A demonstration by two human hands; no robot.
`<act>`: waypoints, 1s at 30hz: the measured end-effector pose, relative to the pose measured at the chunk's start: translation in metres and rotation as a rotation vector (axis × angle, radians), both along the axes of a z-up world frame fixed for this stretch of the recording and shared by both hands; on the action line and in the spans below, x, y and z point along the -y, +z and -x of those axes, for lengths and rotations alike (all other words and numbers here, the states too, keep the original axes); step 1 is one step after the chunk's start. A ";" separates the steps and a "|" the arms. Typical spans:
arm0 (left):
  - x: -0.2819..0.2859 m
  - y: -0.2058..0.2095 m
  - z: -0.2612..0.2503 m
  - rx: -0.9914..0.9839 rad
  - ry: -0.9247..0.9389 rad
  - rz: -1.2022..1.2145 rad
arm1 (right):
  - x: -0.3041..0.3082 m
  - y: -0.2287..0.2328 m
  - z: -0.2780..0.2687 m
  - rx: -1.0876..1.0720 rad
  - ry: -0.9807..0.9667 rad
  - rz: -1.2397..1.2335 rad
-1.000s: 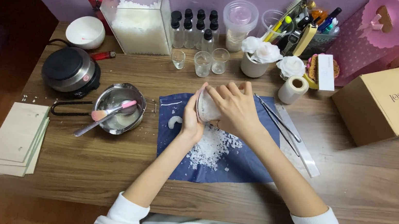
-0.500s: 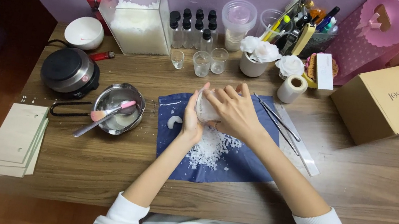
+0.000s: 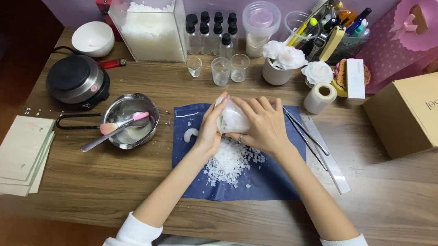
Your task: Applying white wax flakes to a small round candle component using a spoon and fingers to create detail.
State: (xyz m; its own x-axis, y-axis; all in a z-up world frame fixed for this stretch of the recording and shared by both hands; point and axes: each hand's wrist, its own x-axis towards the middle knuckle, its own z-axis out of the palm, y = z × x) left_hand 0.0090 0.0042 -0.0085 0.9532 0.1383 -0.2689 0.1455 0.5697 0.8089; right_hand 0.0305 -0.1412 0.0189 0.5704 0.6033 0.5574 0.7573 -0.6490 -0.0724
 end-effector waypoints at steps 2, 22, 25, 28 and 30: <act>0.005 0.023 0.009 0.046 -0.020 -0.069 | 0.002 0.000 0.003 -0.063 -0.022 -0.061; 0.010 0.032 -0.042 0.425 -0.273 -0.763 | -0.011 -0.033 0.018 -0.304 -0.134 -0.951; -0.003 0.034 -0.043 0.337 -0.289 -0.575 | -0.014 -0.028 0.022 -0.342 -0.122 -0.977; -0.013 0.040 -0.040 0.295 -0.280 -0.532 | -0.016 -0.026 0.025 -0.397 -0.117 -0.992; -0.016 0.053 -0.031 0.269 -0.259 -0.486 | -0.017 -0.027 0.025 -0.415 -0.111 -0.994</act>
